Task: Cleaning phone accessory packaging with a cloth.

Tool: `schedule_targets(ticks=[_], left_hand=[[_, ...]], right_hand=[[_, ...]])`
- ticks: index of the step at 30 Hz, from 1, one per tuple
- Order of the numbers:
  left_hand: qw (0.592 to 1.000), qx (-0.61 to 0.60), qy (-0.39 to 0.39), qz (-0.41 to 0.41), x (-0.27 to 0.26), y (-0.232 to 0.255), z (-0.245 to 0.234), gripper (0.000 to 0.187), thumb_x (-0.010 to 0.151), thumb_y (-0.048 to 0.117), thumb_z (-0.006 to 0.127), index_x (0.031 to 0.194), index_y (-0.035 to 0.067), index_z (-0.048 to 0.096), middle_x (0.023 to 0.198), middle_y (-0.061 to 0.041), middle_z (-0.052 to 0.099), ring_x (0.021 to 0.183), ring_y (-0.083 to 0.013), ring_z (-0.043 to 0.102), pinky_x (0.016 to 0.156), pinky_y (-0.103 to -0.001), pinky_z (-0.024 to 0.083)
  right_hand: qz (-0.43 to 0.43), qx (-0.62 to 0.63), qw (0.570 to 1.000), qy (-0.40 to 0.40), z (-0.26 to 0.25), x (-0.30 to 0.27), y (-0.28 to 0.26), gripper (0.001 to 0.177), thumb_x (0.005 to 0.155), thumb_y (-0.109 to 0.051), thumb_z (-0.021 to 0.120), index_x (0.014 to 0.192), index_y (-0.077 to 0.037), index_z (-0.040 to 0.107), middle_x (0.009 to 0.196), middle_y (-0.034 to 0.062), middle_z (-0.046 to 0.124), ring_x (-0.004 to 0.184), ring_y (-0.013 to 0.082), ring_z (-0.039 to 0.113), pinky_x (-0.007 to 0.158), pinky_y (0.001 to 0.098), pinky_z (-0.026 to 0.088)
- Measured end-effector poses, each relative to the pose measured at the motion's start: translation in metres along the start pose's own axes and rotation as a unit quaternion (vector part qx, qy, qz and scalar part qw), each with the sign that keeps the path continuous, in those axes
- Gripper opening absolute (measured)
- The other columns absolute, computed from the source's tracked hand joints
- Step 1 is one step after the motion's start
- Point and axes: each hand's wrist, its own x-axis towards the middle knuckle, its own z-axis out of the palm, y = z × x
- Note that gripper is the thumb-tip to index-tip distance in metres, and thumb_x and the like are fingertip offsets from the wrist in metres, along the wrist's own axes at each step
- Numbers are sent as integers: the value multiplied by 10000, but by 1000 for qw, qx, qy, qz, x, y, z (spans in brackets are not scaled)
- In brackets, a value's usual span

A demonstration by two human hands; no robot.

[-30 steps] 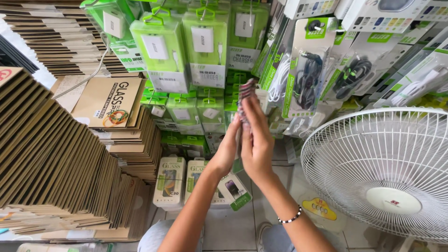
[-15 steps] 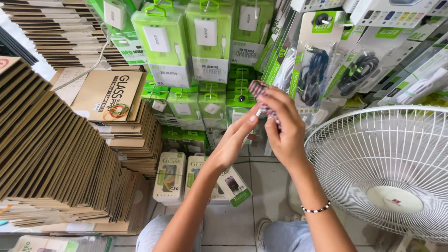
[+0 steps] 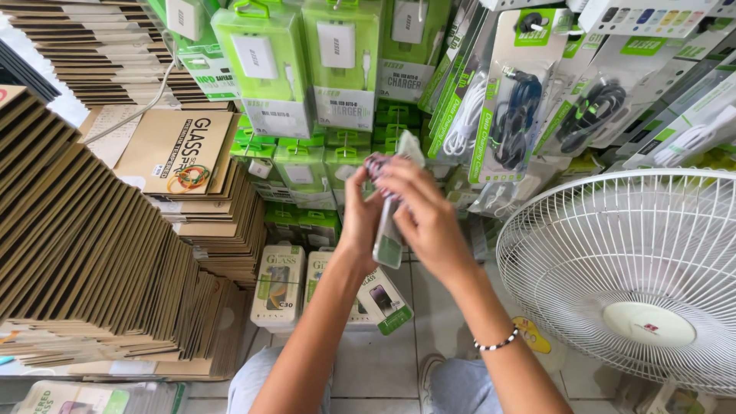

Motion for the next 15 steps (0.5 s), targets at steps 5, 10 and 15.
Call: schedule_targets(ticks=[5,10,15], left_hand=[[992,-120,-20,44,2,26,-13,825,883,715,501,1365,47,538,935,-69,630,780,-193,625,702,-356,559],[998,-29,-61,15,7,34,-25,995,851,585,662,1476,-131,365,1059,-180,592,916,-261,572,841,-491,539],[997,-52,54,22,45,31,-74,647,856,494,740,1265,19,579,981,-200,579,847,-325,656,731,-456,619]], right_hand=[[-2,31,999,-33,-11,12,-52,341,959,34,433,1151,-82,690,1240,83,658,1310,337,584,1100,491,478],[-5,48,997,-61,-19,11,-60,312,947,26,456,1079,-100,709,1185,72,693,1263,325,624,1072,478,501],[-11,113,980,-164,-24,10,-81,309,915,101,448,1052,-35,690,1127,170,694,1233,379,617,1083,555,492]])
